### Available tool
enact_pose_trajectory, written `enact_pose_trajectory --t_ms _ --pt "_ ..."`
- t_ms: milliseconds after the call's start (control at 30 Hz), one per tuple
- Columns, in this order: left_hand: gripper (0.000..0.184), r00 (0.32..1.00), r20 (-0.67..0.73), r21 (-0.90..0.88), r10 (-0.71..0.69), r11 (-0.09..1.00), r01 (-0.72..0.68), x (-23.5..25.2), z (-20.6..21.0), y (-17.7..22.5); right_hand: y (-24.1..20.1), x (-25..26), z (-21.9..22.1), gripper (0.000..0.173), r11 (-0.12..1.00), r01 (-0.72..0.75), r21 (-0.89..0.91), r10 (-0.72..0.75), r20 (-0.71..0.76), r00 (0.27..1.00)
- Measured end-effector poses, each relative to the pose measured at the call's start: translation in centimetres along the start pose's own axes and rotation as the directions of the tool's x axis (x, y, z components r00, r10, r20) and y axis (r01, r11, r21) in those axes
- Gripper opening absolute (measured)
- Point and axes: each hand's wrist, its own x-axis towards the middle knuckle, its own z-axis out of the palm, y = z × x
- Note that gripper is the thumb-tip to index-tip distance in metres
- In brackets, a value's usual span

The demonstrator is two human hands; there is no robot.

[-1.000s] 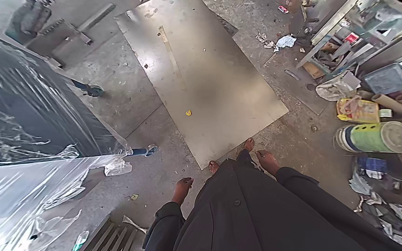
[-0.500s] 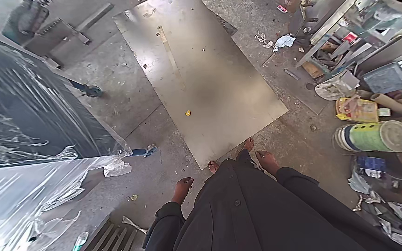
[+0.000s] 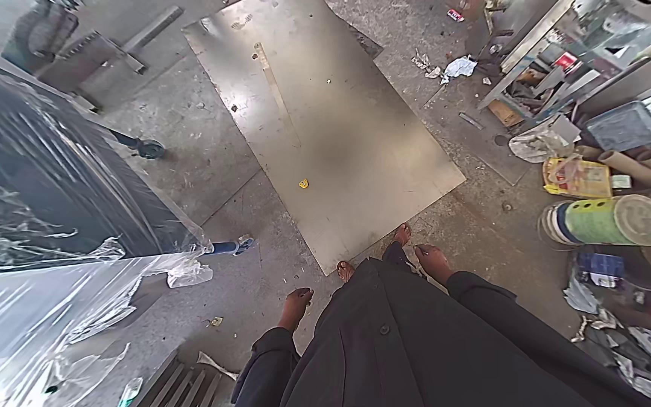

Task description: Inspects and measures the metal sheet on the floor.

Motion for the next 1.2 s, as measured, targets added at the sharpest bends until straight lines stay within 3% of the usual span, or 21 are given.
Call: enact_pose_trajectory --t_ms 967,1200 --pt "0.036 1.0 -0.011 0.007 -0.012 1.0 0.012 -0.22 -0.07 -0.02 -0.79 -0.44 -0.63 0.049 1.0 0.006 0.005 -0.006 0.026 1.0" --pt "0.035 1.0 -0.013 -0.013 -0.005 1.0 0.005 -0.3 -0.09 0.07 -0.63 -0.3 -0.49 0.048 0.998 0.047 0.043 -0.045 -0.047 0.998"
